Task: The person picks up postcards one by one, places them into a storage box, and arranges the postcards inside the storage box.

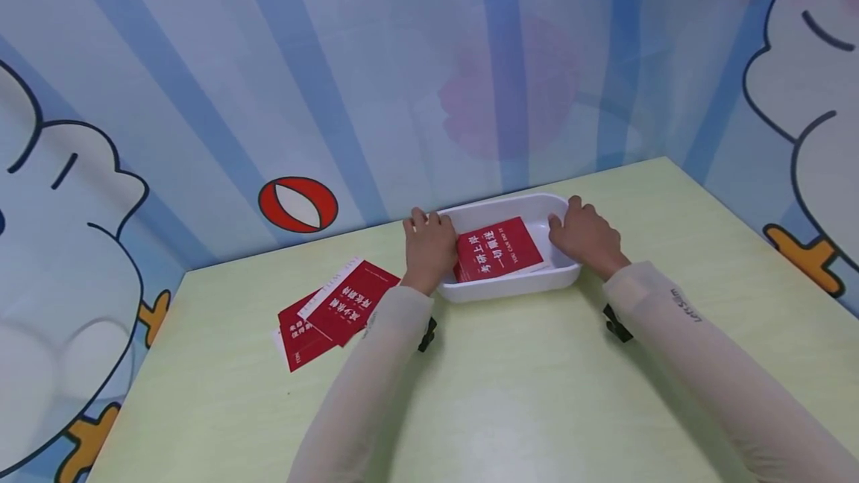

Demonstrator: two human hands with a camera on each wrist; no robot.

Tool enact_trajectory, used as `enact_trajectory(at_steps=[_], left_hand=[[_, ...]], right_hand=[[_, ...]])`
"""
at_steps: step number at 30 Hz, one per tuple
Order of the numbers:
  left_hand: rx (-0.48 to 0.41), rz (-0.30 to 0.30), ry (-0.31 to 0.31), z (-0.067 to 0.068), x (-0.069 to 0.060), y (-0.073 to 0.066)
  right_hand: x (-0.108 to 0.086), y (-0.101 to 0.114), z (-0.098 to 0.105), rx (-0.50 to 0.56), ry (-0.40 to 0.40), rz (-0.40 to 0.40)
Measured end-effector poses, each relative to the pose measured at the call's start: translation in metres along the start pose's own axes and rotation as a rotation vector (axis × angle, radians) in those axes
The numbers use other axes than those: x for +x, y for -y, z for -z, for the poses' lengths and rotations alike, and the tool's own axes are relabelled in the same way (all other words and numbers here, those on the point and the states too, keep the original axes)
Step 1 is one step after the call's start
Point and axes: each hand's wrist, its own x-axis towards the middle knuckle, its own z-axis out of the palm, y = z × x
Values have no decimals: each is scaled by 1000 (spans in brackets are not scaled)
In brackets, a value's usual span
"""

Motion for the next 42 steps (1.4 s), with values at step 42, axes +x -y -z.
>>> enact_trajectory(at_steps=[42], left_hand=[[44, -2, 85, 2, 5, -10]], right_hand=[[3, -3, 2, 4, 16, -17]])
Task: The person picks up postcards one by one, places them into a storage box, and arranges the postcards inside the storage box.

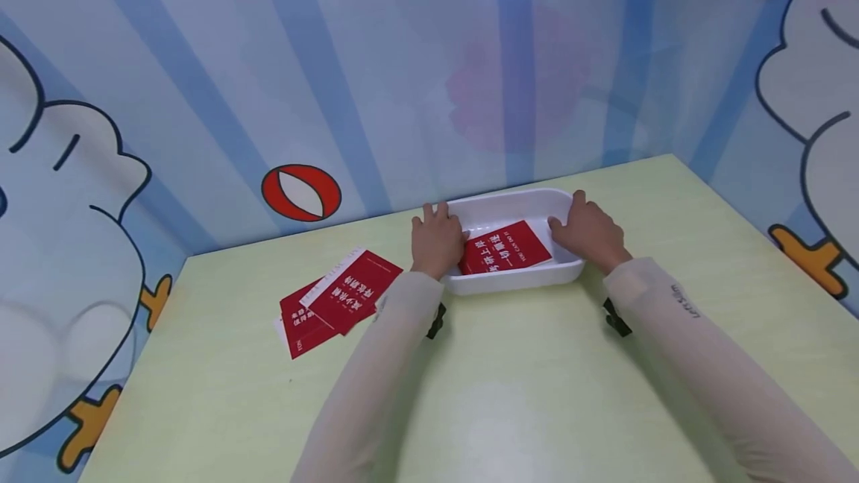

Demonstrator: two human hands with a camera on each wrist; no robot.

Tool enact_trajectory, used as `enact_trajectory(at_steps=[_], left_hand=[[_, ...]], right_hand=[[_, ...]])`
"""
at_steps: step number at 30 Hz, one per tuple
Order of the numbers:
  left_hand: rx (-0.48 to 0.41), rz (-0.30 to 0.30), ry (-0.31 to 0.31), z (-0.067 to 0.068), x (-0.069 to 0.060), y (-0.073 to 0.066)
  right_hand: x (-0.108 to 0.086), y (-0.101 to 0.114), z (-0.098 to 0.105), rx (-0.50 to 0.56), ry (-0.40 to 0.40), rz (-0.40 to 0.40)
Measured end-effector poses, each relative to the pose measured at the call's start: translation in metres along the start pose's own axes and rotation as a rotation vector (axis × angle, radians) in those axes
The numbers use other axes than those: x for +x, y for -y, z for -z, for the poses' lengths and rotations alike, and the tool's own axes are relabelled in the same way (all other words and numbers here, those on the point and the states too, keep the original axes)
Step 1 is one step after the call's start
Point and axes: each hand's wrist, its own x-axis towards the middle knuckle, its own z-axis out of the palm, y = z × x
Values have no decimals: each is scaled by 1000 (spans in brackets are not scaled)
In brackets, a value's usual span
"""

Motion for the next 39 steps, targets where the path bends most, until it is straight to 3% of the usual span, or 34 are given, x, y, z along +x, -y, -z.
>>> enact_trajectory(at_steps=[8, 12, 20, 25, 33, 39], left_hand=[[2, -6, 0, 0, 0, -7], [-47, -27, -11, 1, 3, -4], [-408, -47, -57, 2, 3, 10], [-523, -61, -69, 3, 3, 16], [-556, -105, -124, 4, 2, 40], [-521, -149, -102, 1, -3, 64]], right_hand=[[-3, -7, 4, 0, 1, -1], [-2, -7, 5, 4, 4, 2], [3, -4, 7, -18, 31, 12], [4, -4, 7, -31, 57, 8], [6, -11, 7, -57, 69, -2], [6, -16, 7, -64, 71, -20]])
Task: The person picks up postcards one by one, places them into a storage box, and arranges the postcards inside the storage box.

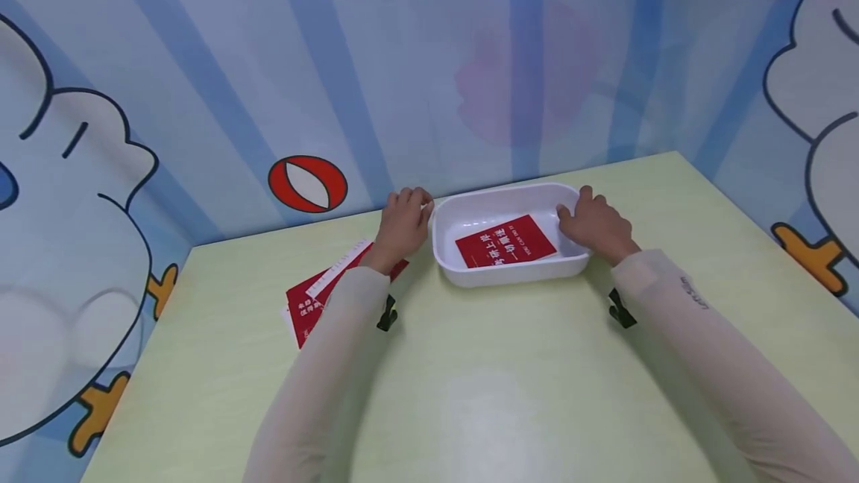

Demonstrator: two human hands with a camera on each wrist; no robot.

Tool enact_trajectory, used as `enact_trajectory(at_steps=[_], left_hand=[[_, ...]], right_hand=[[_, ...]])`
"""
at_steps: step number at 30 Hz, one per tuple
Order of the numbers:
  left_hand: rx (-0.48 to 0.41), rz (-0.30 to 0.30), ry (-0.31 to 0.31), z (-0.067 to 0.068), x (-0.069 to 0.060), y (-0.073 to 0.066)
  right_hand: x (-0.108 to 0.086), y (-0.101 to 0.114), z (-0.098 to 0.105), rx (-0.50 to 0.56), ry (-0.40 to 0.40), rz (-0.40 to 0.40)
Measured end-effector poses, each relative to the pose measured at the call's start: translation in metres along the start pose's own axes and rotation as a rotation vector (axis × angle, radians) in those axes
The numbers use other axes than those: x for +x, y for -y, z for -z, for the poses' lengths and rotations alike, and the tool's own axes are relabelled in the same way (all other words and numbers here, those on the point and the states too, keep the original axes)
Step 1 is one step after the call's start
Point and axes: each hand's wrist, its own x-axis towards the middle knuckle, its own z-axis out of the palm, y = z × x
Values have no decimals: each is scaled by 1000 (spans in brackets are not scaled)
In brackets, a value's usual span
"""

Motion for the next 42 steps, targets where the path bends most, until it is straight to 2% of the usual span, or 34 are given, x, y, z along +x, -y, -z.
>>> enact_trajectory(at_steps=[4, 15, 25, 32, 42], left_hand=[[33, -18, 34, 3, -5, 11], [54, 6, 150, 7, -21, 35], [57, 31, 182, 8, -30, 53], [54, 14, 201, 6, -37, 66], [13, 23, 221, 4, -46, 71]], right_hand=[[-1, -2, 0, 2, -2, -3], [1, -3, -3, 0, 3, -6], [0, -2, 0, 4, 7, -6], [-1, -2, 0, 6, 11, -10], [-2, -1, 0, -5, 6, 4]])
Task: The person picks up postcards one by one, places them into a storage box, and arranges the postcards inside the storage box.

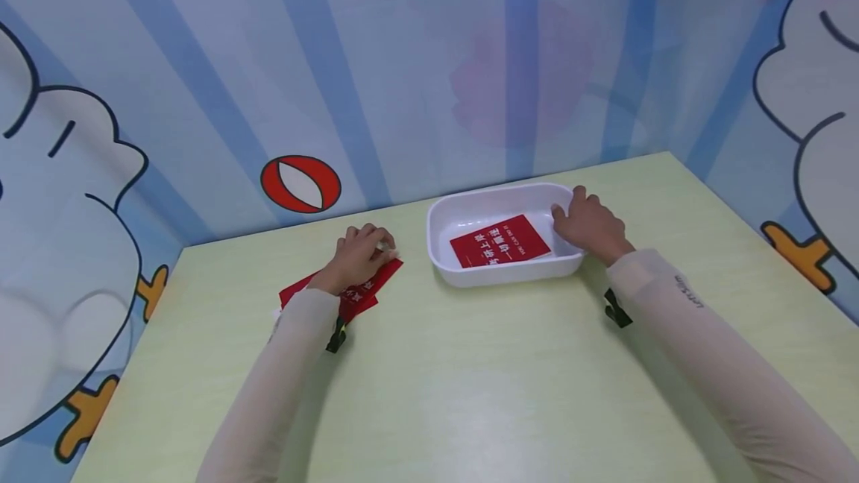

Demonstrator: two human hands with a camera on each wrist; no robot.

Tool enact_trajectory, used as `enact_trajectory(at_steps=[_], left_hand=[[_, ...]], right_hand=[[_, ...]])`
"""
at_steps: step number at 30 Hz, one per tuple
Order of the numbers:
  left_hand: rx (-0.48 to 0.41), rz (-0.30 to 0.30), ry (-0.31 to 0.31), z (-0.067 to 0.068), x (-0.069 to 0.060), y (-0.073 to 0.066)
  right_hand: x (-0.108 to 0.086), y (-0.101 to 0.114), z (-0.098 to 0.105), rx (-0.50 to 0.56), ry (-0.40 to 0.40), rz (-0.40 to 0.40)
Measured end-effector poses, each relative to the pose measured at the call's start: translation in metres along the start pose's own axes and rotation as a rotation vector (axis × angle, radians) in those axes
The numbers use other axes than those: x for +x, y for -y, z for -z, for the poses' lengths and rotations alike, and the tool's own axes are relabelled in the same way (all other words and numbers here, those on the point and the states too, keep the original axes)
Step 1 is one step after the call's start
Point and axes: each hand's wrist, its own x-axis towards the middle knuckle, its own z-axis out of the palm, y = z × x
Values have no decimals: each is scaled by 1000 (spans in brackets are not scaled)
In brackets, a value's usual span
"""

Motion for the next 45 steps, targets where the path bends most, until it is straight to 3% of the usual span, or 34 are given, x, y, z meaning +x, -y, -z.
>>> enact_trajectory(at_steps=[7, 24, 45], left_hand=[[-19, 5, 12, 0, -1, 1], [47, 26, 24, 6, 6, -6], [90, 32, 40, 1, 17, -9]], right_hand=[[-1, -1, 1, 7, 9, -5], [2, 1, 3, 15, 3, -6], [0, 1, 0, 30, -13, -4]])
